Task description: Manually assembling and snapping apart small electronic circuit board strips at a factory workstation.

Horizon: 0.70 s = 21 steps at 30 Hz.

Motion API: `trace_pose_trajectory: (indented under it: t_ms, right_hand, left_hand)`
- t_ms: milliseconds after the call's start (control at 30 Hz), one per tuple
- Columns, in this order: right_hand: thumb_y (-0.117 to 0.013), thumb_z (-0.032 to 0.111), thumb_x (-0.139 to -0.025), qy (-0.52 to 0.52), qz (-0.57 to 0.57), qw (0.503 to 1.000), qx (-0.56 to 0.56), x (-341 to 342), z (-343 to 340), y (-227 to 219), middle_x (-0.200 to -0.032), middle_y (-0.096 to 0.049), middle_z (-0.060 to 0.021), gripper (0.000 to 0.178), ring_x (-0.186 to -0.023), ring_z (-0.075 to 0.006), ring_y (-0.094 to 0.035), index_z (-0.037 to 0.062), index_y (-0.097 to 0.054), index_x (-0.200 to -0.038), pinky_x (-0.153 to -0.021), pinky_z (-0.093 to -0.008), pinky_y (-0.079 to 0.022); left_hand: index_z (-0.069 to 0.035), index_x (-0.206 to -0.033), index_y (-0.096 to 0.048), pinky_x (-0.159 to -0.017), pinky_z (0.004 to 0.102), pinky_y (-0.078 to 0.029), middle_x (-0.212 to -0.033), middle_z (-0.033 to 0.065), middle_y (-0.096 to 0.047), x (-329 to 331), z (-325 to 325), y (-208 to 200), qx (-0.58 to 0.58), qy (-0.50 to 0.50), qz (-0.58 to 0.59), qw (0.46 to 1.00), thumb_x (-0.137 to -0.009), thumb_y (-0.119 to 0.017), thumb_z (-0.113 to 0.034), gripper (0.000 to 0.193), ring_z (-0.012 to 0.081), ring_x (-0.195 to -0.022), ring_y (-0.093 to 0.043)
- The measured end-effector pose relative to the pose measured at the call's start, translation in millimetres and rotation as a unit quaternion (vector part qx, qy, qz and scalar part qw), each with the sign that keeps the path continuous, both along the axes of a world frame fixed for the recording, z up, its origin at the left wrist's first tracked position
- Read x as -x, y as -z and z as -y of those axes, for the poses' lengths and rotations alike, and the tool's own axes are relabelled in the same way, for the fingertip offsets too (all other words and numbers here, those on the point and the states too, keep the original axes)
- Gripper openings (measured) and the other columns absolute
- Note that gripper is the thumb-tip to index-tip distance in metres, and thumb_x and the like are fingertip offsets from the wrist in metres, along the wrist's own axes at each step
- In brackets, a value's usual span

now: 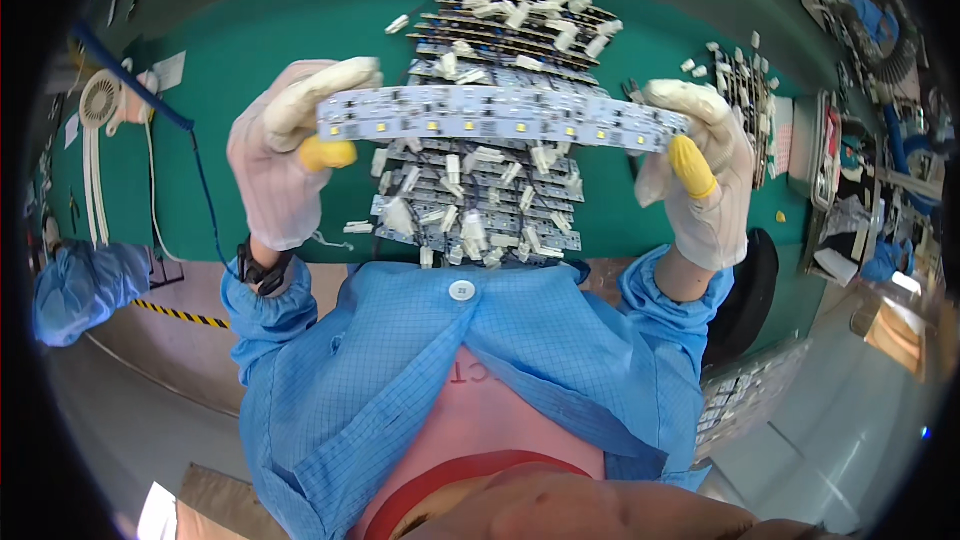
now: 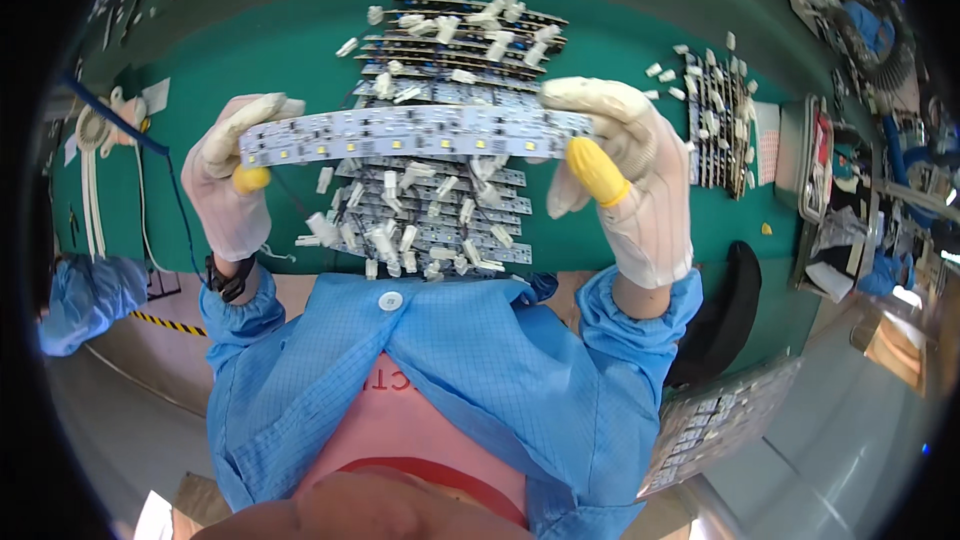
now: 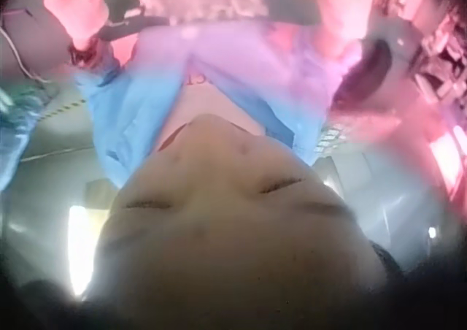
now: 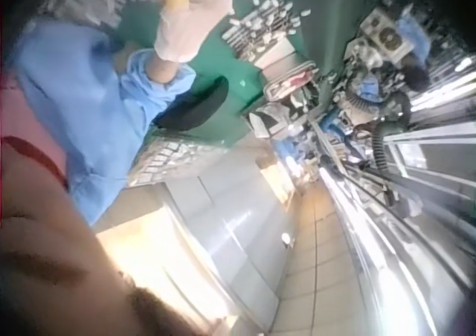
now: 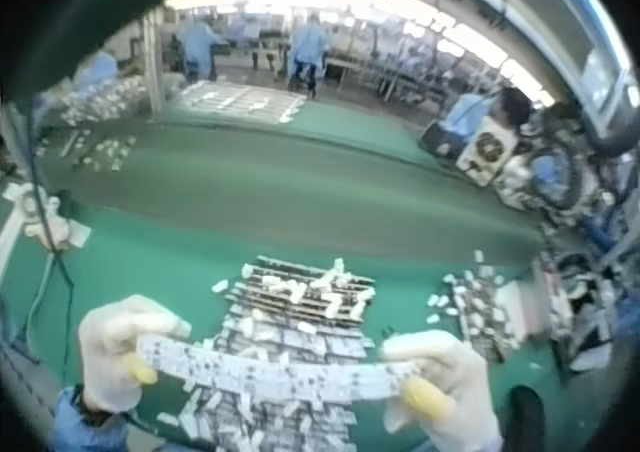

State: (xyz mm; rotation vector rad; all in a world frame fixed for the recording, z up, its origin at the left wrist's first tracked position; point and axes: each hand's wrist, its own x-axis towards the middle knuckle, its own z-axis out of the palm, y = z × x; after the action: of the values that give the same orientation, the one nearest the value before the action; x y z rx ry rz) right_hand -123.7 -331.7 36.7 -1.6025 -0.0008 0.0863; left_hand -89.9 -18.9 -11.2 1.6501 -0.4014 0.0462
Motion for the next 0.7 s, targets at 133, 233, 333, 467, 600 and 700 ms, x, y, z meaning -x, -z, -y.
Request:
trace_pose_trajectory:
  t_ms: [133,233,333,467,600,700]
  right_hand:
    - [-0.073,0.033,-0.08,0.004,-0.039,0.999,0.002,4.0,-1.8,-7.8,-0.092,-0.064,-0.0089,0.056,-0.067,-0.0108,-0.059,-0.006,-0.053,-0.116,-0.063,-0.0203,-0.043]
    - [-0.073,0.031,-0.08,0.004,0.029,1.0,0.001,3.0,-3.0,4.5,-0.087,-0.064,-0.0116,0.058,-0.052,-0.0105,-0.056,-0.0081,-0.051,-0.117,-0.047,-0.0198,-0.04]
    - [-0.065,0.023,-0.085,-0.063,0.026,0.996,-0.055,2.2,-1.3,-2.4,-0.091,-0.065,-0.0143,0.049,-0.058,-0.012,-0.06,-0.0053,-0.048,-0.122,-0.05,-0.019,-0.046]
    - [-0.058,0.008,-0.088,-0.111,0.069,0.989,-0.069,1.1,1.5,2.6,-0.098,-0.064,-0.0152,0.039,-0.064,-0.0136,-0.063,-0.0033,-0.046,-0.124,-0.052,-0.0201,-0.051]
    - [-0.067,0.035,-0.086,-0.045,0.041,0.995,-0.075,4.5,-6.6,0.5,-0.082,-0.066,-0.0129,0.058,-0.058,-0.0105,-0.061,-0.0066,-0.049,-0.122,-0.051,-0.0183,-0.046]
    - [-0.067,0.032,-0.086,-0.042,0.068,0.997,-0.022,3.3,-3.2,6.0,-0.082,-0.065,-0.0119,0.055,-0.057,-0.0102,-0.06,-0.0064,-0.05,-0.121,-0.05,-0.0192,-0.045]
  left_hand:
    - [0.008,-0.117,-0.058,-0.084,0.0273,-0.047,-0.108,0.0146,-0.061,-3.0,-0.2,8.5,0.012,-0.012,0.029,0.999,-0.077,-0.071,-0.038,0.062,0.0188,-0.095,-0.061]
    - [0.007,-0.119,-0.057,-0.086,0.0276,-0.047,-0.106,0.0146,-0.063,-4.0,-0.5,10.5,0.019,-0.02,0.035,0.999,-0.081,-0.069,-0.039,0.06,0.0179,-0.095,-0.061]
    - [0.003,-0.121,-0.058,-0.084,0.0265,-0.047,-0.102,0.0125,-0.067,-8.2,-4.2,9.6,-0.097,-0.063,-0.01,0.993,-0.085,-0.057,-0.058,0.071,0.0136,-0.094,-0.061]
    - [-0.003,-0.121,-0.061,-0.081,0.0265,-0.047,-0.101,0.0091,-0.068,-8.1,-3.1,6.6,-0.205,-0.074,-0.018,0.976,-0.083,-0.044,-0.07,0.079,0.0118,-0.092,-0.062]
    - [-0.001,-0.122,-0.059,-0.082,0.0262,-0.047,-0.103,0.0116,-0.067,-9.3,-7.0,13.5,-0.165,-0.066,-0.034,0.983,-0.082,-0.052,-0.065,0.077,0.0135,-0.093,-0.062]
    - [0.005,-0.125,-0.053,-0.08,0.0271,-0.047,-0.109,0.0153,-0.064,-7.4,-10.2,19.0,-0.051,-0.05,-0.014,0.997,-0.084,-0.061,-0.052,0.07,0.0157,-0.092,-0.061]
